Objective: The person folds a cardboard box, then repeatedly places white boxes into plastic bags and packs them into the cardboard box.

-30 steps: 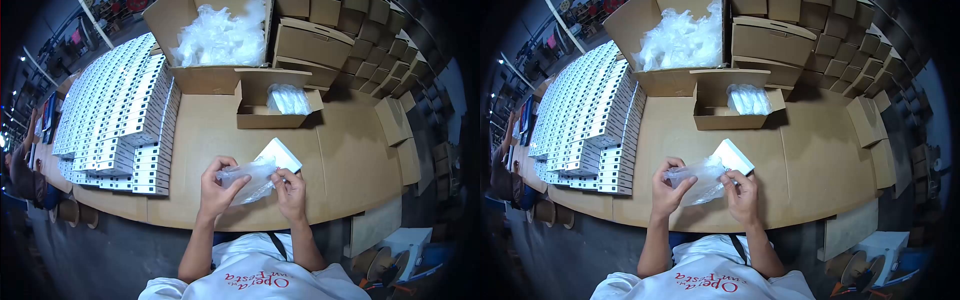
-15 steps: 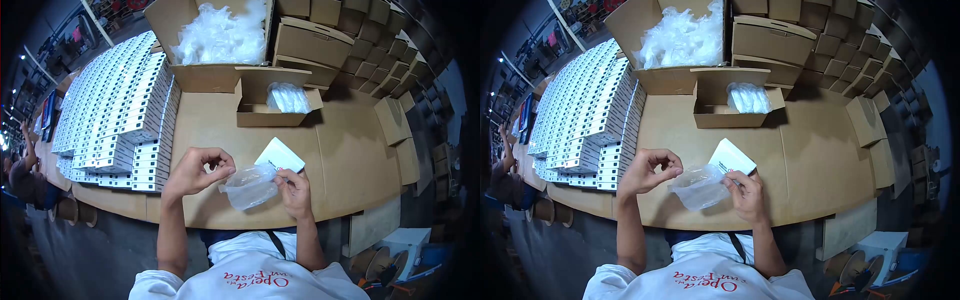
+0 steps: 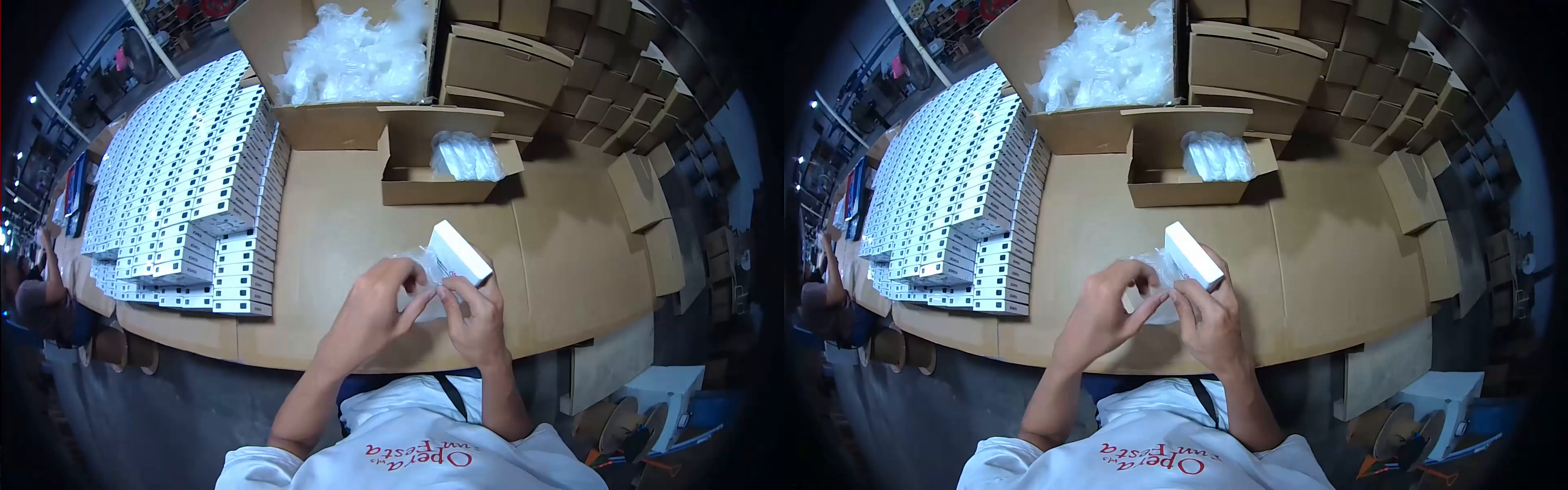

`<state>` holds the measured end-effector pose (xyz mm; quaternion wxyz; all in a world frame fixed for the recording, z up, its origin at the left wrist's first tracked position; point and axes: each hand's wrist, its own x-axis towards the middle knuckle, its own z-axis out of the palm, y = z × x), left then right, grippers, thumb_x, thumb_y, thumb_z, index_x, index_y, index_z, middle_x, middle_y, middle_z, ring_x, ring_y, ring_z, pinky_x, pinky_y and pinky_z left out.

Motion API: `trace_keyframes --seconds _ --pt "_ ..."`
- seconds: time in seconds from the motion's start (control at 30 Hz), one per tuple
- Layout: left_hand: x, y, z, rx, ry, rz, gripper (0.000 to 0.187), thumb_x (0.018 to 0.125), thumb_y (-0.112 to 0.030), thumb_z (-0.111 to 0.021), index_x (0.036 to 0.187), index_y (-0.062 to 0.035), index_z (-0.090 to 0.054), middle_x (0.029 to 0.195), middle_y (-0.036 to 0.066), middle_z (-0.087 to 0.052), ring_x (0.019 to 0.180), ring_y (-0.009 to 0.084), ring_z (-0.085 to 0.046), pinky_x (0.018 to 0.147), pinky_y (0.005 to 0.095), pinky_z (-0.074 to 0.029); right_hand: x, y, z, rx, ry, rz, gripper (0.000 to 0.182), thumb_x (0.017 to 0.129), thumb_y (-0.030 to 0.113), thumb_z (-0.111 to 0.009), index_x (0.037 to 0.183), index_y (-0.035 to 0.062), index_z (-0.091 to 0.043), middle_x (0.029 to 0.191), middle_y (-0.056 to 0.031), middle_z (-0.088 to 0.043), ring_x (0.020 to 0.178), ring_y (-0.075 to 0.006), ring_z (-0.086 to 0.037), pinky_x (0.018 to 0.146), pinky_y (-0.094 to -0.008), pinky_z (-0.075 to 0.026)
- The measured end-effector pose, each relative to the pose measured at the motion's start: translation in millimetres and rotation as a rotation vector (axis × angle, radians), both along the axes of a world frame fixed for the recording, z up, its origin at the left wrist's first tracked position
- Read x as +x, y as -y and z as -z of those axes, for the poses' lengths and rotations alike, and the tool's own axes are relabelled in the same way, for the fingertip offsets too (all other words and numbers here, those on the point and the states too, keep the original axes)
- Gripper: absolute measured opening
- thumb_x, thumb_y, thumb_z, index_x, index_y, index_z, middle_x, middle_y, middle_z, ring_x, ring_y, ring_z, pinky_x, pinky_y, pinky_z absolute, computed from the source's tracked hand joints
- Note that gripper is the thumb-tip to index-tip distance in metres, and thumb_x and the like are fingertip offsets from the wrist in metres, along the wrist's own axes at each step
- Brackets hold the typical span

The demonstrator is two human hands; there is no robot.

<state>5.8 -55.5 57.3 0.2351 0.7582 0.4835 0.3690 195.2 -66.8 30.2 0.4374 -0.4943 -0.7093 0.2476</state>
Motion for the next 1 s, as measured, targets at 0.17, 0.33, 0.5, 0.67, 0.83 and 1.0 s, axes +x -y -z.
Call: trace_keyframes --seconds 0.17,0.33,0.5,0.67,0.83,1.0 --pt "-7.3 -9.1 0.1 0.047 0.057 -0.009 0.037 0.081 -0.012 -0.082 0.107 -0.0004 -0.059 0.102 0.014 -0.061 0.089 0.0303 -0.060 0.081 0.0392 -0.051 10.4 0.8 -3.5 -0.017 -0.001 -0.023 0.007 0.088 -0.001 -0.070 0.095 -0.0030 -0.069 0.138 -0.0268 -0.052 0.122 -0.0407 -0.059 0.100 -0.0433 -0.049" --pt "-1.9 -11.2 3.9 0.049 0.096 0.016 0.022 0.088 -0.008 -0.075 0.101 0.0011 -0.061 0.096 0.015 -0.063 0.086 0.0293 -0.064 0.076 0.0390 -0.052 9.7 -0.3 -0.9 0.022 0.023 -0.073 0.008 0.089 0.000 -0.070 0.096 -0.0029 -0.069 0.139 -0.0265 -0.051 0.123 -0.0408 -0.059 0.100 -0.0442 -0.049" --pt "0.2 -14.4 2.4 -0.180 0.184 -0.008 0.013 0.100 -0.009 -0.062 0.095 0.0026 -0.059 0.086 0.016 -0.066 0.071 0.0288 -0.067 0.068 0.0378 -0.053 7.2 -0.4 -0.6 0.012 0.051 -0.071 0.011 0.088 0.002 -0.073 0.097 -0.0020 -0.069 0.138 -0.0265 -0.052 0.122 -0.0415 -0.059 0.099 -0.0438 -0.050" --pt "-11.0 -20.5 6.2 -0.429 0.300 0.150 0.022 0.102 -0.010 -0.061 0.118 -0.0003 -0.050 0.072 0.013 -0.068 0.067 0.0148 -0.067 0.063 0.0310 -0.051 16.5 8.0 6.5 -0.213 -0.006 -0.082 0.012 0.090 0.006 -0.074 0.097 -0.0014 -0.069 0.125 -0.0248 -0.059 0.111 -0.0407 -0.062 0.093 -0.0431 -0.050" --pt "-29.2 -29.3 13.9 -0.265 0.427 0.116 0.026 0.102 -0.007 -0.061 0.126 -0.0009 -0.052 0.073 0.008 -0.071 0.058 0.0093 -0.060 0.056 0.0248 -0.050 25.7 7.2 13.5 -0.201 -0.071 -0.051 0.011 0.092 0.008 -0.072 0.098 -0.0005 -0.069 0.107 -0.0207 -0.062 0.099 -0.0379 -0.063 0.086 -0.0413 -0.051" --pt "-44.8 -32.7 34.2 -0.127 1.023 -0.131 0.037 0.106 -0.026 -0.056 0.132 -0.0004 -0.049 0.105 0.014 -0.068 0.081 0.0142 -0.062 0.075 0.0288 -0.053 25.5 3.7 34.5 -0.181 -0.269 0.044 0.012 0.095 0.010 -0.071 0.098 -0.0012 -0.070 0.095 -0.0153 -0.062 0.076 -0.0236 -0.061 0.069 -0.0346 -0.050"
